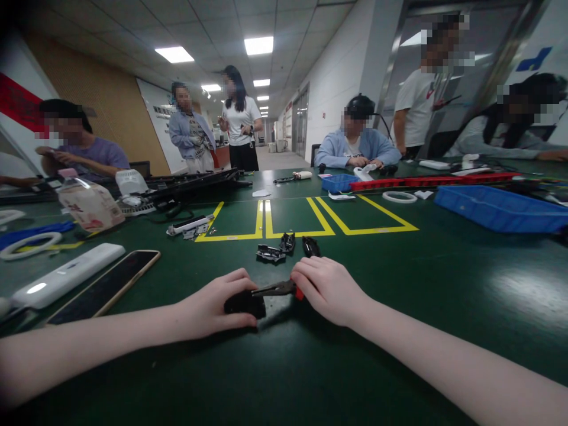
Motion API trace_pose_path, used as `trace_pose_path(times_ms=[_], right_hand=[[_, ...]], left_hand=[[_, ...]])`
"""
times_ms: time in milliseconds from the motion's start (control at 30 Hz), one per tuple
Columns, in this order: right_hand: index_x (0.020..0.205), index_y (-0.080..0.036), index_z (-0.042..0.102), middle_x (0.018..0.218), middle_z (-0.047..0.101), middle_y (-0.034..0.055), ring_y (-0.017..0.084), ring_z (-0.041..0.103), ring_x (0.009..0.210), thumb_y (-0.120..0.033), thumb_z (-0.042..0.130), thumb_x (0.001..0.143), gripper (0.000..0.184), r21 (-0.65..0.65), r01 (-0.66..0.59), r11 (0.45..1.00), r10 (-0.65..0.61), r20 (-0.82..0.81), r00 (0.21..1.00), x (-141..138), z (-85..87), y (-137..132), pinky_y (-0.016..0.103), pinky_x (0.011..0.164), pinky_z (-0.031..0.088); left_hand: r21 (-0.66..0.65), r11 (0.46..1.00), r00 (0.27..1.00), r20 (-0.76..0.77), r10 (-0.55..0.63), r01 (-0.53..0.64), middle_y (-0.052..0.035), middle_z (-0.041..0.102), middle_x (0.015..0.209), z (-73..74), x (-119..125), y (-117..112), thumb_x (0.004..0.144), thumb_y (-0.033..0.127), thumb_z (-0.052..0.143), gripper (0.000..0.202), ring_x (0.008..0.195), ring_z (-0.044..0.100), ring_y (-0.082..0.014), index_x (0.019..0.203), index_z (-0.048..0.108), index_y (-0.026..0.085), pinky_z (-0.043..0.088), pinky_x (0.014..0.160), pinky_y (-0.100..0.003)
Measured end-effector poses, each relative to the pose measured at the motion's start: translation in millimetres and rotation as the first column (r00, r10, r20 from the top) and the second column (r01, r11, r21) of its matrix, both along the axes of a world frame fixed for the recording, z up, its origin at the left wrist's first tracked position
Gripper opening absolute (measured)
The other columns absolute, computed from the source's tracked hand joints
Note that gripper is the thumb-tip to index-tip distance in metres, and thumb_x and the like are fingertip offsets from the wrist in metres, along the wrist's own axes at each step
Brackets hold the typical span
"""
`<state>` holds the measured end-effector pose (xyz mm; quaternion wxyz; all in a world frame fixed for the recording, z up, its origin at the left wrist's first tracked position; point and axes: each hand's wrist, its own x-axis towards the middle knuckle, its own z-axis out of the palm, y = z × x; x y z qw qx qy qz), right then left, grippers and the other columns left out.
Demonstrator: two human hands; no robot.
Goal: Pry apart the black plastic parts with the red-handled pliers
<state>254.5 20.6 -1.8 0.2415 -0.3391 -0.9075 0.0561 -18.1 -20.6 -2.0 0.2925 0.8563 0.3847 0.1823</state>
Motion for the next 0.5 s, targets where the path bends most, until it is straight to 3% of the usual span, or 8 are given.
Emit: trace_pose_path(times_ms=[133,367,500], right_hand=[[0.089,-0.02,0.063,0.084,0.069,0.0061,0.021,0.061,0.075,-0.036,0.035,0.104,0.036,-0.006,0.015,1.0,-0.015,0.012,1.0,-1.5,3.2,-3.8,0.035,0.069,0.045],[0.087,-0.02,0.062,0.083,0.067,0.0059,0.019,0.059,0.072,-0.035,0.036,0.103,0.034,0.013,-0.005,1.0,0.004,0.032,0.999,-2.0,4.5,-5.5,0.033,0.066,0.042],[0.089,-0.02,0.063,0.09,0.067,0.0071,0.019,0.059,0.074,-0.034,0.036,0.103,0.033,0.033,-0.018,0.999,0.017,0.035,0.999,-2.5,5.4,-6.7,0.033,0.065,0.041]], left_hand=[[-0.012,0.999,0.999,-0.021,0.042,-0.042,-0.0081,0.051,0.128,0.4,-5.8,-2.1,0.079,0.056,0.074,0.075,0.11,0.055,-0.0252,0.14,0.044,0.025,0.05,0.095,-0.042],[0.054,0.998,0.994,-0.102,0.044,-0.039,-0.0075,0.055,0.117,0.1,-14.4,0.4,0.092,0.048,0.06,0.037,0.102,0.057,-0.0232,0.119,0.055,0.022,0.05,0.089,-0.041],[0.0,0.997,0.993,-0.092,0.071,-0.071,-0.0058,0.061,0.109,3.4,-11.6,0.9,0.093,0.047,0.058,0.034,0.092,0.06,-0.0211,0.114,0.054,0.021,0.05,0.079,-0.037]])
